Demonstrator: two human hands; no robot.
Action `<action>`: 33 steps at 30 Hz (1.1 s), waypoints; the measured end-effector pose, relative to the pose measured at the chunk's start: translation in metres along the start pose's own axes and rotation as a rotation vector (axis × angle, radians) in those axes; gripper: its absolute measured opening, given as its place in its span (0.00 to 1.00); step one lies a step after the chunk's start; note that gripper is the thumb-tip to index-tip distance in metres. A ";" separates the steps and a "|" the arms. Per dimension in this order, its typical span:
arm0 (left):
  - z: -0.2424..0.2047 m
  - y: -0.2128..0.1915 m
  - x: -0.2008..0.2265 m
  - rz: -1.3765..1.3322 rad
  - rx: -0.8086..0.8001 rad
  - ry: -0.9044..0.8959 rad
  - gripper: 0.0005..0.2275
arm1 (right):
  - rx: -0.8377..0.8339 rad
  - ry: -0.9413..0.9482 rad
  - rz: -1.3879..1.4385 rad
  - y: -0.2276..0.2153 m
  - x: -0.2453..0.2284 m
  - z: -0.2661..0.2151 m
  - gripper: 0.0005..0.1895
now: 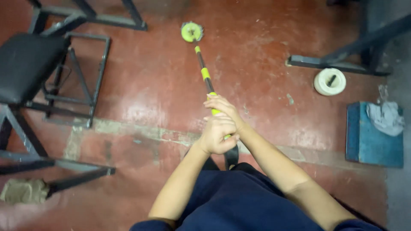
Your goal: Mopping the floor in a gym weight training area, including moving a bench to clean underneath.
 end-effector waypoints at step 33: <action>-0.477 -0.200 0.313 -0.167 0.044 0.226 0.08 | 0.265 -0.065 -0.177 0.451 -0.328 -0.266 0.02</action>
Point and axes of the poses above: each hand's wrist, its own z-axis towards the middle knuckle, its own y-axis out of the palm, x = y × z, the point moved 7 cm from there along z, towards the middle knuckle, and after that the axes turned 13 degrees about z, right-handed, at the moved point
